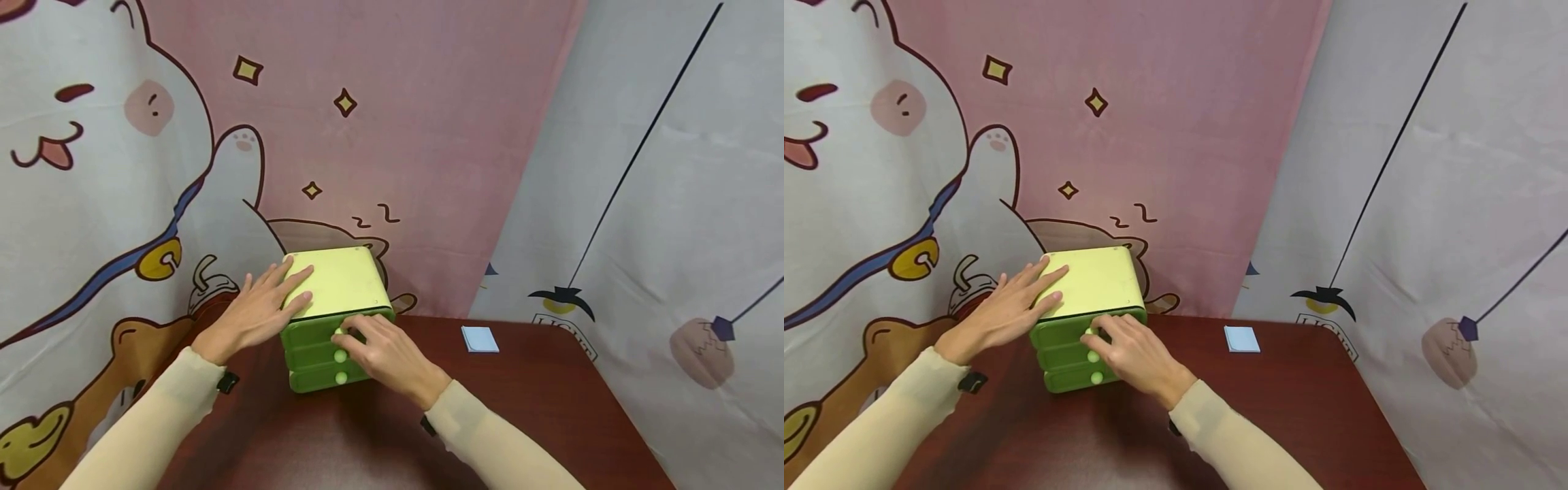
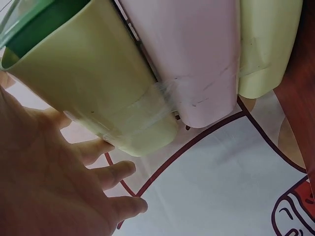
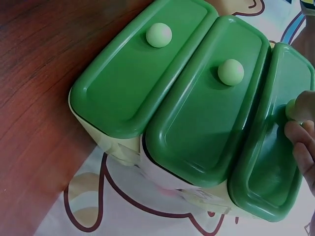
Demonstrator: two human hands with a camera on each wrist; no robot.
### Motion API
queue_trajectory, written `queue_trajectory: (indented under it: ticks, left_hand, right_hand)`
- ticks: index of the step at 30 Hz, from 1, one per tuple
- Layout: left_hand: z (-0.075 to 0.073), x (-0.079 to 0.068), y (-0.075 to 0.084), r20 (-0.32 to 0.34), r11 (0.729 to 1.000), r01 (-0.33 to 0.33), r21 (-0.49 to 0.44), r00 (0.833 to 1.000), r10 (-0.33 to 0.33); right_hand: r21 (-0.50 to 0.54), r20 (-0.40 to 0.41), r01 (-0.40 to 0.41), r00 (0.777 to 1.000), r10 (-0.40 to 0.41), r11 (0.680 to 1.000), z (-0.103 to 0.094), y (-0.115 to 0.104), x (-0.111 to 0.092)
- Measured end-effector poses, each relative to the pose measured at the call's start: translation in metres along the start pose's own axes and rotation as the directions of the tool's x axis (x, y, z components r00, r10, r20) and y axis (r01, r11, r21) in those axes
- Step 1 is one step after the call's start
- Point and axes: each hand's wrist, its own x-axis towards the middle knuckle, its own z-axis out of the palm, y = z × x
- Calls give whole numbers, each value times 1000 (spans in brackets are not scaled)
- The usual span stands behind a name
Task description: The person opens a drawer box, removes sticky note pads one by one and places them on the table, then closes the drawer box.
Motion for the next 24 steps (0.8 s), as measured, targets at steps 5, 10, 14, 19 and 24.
queue_trajectory:
  ticks: [5,10,14,19,24]
  left_hand:
    - [-1,-1,1,5,1000,2,-3,1000,-2]
    - [-2,-1,3,2,1000,-3,-6,1000,3]
    - [-1,-1,3,-1,1000,-3,-1,1000,3]
    - [0,0,3,2,1000,1,4,1000,-1]
    - [1,0,4,-3,1000,4,16,1000,-4]
  right_hand:
    - [0,-3,-12,1000,12,1000,5,2,1]
    - [-10,-2,-20,1000,20,1000,8,3,2]
    - [-14,1,-22,1000,22,1000,8,3,3]
    - [-19,-5,-25,1000,25,1000,10,3,4]
    - [-19,7,-42,999,42,999,12,3,3]
